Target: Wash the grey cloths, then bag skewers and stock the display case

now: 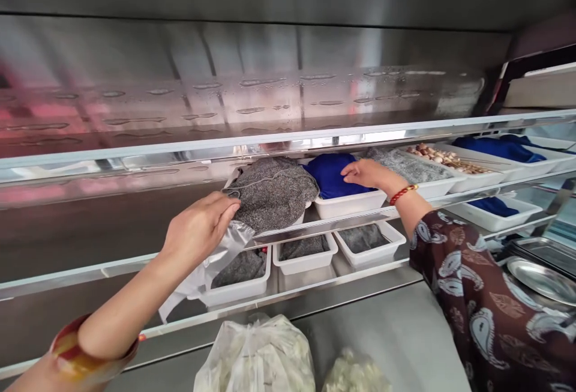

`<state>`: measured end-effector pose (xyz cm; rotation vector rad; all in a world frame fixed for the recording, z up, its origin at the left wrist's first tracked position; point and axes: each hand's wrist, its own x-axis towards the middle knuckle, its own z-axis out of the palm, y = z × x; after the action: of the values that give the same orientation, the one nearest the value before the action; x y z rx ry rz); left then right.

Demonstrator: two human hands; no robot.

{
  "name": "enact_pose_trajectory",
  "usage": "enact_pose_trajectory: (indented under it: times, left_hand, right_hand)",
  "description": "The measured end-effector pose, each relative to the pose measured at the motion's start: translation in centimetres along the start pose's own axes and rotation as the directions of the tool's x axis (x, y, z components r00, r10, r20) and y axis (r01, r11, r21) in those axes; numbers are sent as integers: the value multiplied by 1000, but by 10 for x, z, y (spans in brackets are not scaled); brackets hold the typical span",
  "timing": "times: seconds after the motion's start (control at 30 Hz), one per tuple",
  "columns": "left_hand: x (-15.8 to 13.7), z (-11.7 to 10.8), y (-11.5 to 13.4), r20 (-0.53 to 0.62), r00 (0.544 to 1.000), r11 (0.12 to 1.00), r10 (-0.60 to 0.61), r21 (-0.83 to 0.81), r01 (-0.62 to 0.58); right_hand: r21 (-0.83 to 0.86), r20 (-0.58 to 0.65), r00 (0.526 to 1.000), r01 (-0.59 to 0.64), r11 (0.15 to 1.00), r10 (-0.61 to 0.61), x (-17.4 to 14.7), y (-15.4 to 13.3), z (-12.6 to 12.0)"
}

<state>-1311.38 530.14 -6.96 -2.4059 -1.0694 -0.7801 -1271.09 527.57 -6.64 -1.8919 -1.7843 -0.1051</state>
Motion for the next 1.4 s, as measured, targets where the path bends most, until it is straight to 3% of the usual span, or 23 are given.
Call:
enact_pose_trajectory:
  times: [0.17, 0.27, 0.4, 0.47, 0.53, 0.7, 0.8, 0.93, 1.03, 1.17, 1.3, 1.4]
  left_hand:
    - [44, 0, 56, -2, 990, 990, 140, 38, -139]
    - [76, 8, 90, 48, 981, 981, 190, 26, -191]
    - [112, 26, 124, 170, 965, 979, 201, -51, -195]
    - [126, 35, 135, 257, 948, 982, 187, -77, -173]
    - [138, 44, 142, 345, 921, 983, 181, -92, -159]
    - [156, 62, 147, 482, 864, 988, 147, -104, -111]
    - [157, 74, 144, 465, 875, 991, 132, -82, -105]
    - [155, 88, 134, 306, 949, 981, 72, -192, -13]
    - [155, 94, 126, 208, 978, 941, -25, -325, 93]
    - [155, 98, 122, 156, 984, 906, -90, -398, 146]
    - [150, 94, 124, 133, 991, 923, -21, -378, 71]
    - [145, 88, 126, 136, 989, 951, 53, -311, -8]
  right_hand:
    - [-276, 107, 961, -217, 936, 254, -13, 22, -20]
    - [-293, 172, 930, -267, 918, 325, -13, 18, -18]
    - [-37, 194, 948, -251, 967, 253, -14, 27, -13]
    - [179, 83, 969, -243, 953, 232, -15, 33, -12]
    - [380, -51, 962, -230, 896, 269, -15, 38, -12]
    - [664, -183, 899, -186, 725, 398, 1, 35, -6]
    - [590, -323, 884, -90, 802, 337, 9, 34, -1]
    - [378, -457, 867, -14, 926, 200, 9, 40, -2]
    - [272, -445, 882, -32, 962, 155, 6, 44, -6]
    - [187, -427, 893, -68, 980, 143, 2, 46, -11]
    - [108, -420, 903, -55, 993, 96, -5, 43, -14]
    - [128, -260, 964, -15, 992, 48, -13, 45, -14]
